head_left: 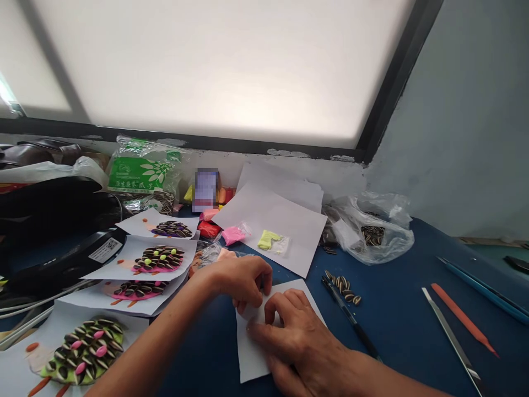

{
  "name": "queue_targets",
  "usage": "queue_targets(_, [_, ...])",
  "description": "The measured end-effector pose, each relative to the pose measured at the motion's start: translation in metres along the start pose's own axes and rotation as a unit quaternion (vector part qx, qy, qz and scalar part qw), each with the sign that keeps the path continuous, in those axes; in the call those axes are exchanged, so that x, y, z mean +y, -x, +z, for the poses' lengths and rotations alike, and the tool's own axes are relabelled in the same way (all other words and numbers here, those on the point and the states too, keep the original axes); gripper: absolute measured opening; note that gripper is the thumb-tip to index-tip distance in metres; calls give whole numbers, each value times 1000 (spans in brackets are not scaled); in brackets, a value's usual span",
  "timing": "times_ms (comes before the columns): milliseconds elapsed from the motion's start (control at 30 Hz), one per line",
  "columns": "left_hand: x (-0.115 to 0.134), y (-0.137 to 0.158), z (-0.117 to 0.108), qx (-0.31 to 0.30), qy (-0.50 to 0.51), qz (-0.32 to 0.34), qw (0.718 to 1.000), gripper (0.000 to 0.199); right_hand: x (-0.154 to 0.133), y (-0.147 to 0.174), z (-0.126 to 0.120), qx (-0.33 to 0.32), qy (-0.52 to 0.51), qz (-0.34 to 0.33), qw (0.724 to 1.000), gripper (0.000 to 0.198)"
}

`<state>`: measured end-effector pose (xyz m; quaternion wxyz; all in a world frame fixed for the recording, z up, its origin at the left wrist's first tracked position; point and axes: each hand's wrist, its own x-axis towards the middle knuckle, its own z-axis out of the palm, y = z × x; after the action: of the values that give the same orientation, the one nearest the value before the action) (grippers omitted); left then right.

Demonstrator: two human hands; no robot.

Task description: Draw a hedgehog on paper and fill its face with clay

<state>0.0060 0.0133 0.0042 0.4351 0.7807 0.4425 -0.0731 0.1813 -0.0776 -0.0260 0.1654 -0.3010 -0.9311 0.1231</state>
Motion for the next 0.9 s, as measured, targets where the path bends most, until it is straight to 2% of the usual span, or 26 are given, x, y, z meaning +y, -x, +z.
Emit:
queue_targets(200, [-1, -2, -1, -18, 34, -9, 999, 30, -2, 1, -6, 13, -35, 15, 999, 37])
queue_targets(467, [4, 1, -1, -7, 19, -2, 1000, 27, -1, 0, -3, 4, -6, 11, 1000, 31])
queue_targets(567, [4, 1, 0, -8, 19, -12, 1000, 28, 0, 1, -1, 19, -7, -2, 1000, 35])
queue_targets(800, [0, 1, 0, 8, -22, 5, 1000, 27, 3, 1, 9, 34, 36, -20, 999, 30])
queue_targets(900, [2, 2, -1, 14, -41, 0, 999, 28, 3, 4, 4, 69, 4, -32, 997, 34])
